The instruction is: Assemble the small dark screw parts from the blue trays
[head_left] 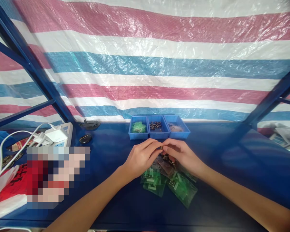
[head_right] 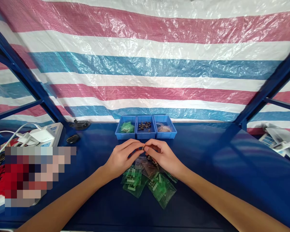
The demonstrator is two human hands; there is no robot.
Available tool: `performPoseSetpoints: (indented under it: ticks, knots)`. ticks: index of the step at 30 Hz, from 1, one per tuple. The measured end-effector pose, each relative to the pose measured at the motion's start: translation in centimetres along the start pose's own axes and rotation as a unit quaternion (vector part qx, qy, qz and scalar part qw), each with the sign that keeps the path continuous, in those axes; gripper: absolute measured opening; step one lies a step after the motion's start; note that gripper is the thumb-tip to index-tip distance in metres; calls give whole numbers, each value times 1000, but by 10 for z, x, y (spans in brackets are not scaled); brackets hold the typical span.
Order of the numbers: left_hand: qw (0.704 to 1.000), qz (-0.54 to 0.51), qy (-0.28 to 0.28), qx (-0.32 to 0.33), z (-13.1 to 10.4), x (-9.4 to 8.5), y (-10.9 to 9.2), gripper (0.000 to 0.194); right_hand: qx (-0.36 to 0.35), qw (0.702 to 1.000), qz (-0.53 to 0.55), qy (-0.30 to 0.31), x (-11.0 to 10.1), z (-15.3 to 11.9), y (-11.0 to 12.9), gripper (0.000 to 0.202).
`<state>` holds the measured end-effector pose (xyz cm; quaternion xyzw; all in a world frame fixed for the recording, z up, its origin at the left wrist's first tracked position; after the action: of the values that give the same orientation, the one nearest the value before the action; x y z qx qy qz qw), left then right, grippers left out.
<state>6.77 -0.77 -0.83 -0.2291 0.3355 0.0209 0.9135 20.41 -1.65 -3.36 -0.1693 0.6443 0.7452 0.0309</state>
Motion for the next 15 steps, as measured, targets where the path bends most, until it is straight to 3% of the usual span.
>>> performPoseSetpoints:
  ticks: [8,15]
  knots:
    - [998,-62,1,-28,-1,3,3,25,-43,995,-87,-17,1,-2,3,29]
    - [994,-69,-64,-61,0,-5,4,17,-82,980,-179,-43,3,-6,12,26]
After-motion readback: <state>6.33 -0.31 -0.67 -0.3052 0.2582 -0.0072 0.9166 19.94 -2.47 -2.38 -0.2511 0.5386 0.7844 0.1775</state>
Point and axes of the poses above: each hand's wrist, its own z-axis towards the middle knuckle, its own x-axis out of the palm, y = z × x, the point moved 8 cm from there along z, towards the middle knuckle, and after that the axes turned 6 degrees about -z, right-handed, at the moved point
